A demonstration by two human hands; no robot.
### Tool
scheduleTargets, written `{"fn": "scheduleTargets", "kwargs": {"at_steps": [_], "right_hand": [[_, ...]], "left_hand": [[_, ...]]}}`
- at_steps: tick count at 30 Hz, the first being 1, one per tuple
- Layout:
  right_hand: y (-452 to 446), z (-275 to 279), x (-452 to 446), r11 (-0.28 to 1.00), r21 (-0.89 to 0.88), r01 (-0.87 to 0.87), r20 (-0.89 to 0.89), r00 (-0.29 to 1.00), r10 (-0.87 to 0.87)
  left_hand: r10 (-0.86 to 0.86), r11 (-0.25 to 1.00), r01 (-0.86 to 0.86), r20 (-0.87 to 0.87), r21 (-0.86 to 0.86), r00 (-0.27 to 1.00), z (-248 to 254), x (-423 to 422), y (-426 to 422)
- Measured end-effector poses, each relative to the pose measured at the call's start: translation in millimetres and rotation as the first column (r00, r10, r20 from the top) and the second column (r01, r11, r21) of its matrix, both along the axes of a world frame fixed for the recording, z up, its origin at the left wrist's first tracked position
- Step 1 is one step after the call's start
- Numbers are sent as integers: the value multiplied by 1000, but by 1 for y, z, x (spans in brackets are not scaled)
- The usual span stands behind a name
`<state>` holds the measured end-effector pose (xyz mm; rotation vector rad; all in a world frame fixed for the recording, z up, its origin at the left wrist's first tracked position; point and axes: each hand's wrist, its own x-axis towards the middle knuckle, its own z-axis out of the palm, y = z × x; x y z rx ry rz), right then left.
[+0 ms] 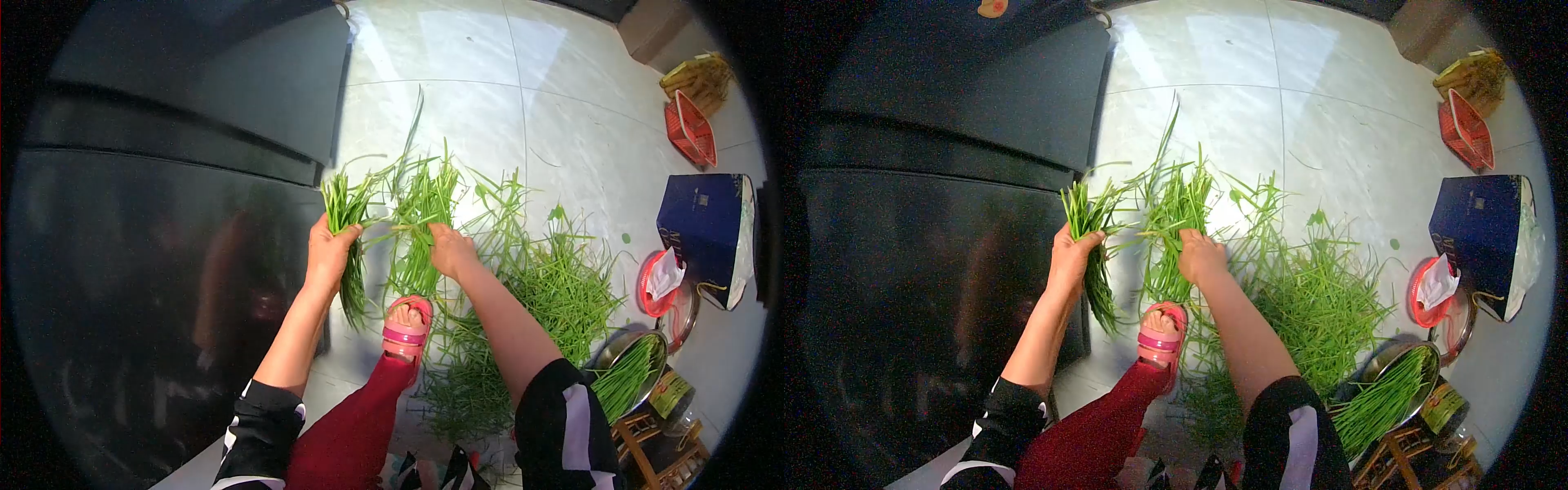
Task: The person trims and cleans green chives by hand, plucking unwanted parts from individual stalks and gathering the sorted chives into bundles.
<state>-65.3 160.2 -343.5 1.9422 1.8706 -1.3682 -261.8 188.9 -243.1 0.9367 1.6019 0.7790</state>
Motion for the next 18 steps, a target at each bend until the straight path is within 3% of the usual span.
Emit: {"fn": "scheduleTargets", "kwargs": {"at_steps": [3,6,11,12,14,18], "right_hand": [[2,-5,-2,998,-3,68,-26,997,-68],[2,-5,0,997,-30,71,-30,997,-71],[2,-5,0,995,-54,84,-38,996,-86],[3,-3,1,995,-51,87,-39,995,-89],[4,0,1,993,-88,77,-53,995,-82],[0,6,4,994,-76,85,-48,995,-89]], "left_hand": [[-58,964,103,-181,246,982,-1,-7,-4],[11,971,-20,39,237,999,15,-6,-3],[97,868,-167,170,467,981,73,14,-5],[91,822,-138,113,552,989,91,19,-4],[99,779,-281,334,560,937,128,33,-9],[-19,648,-248,341,720,940,186,49,-22]]}}
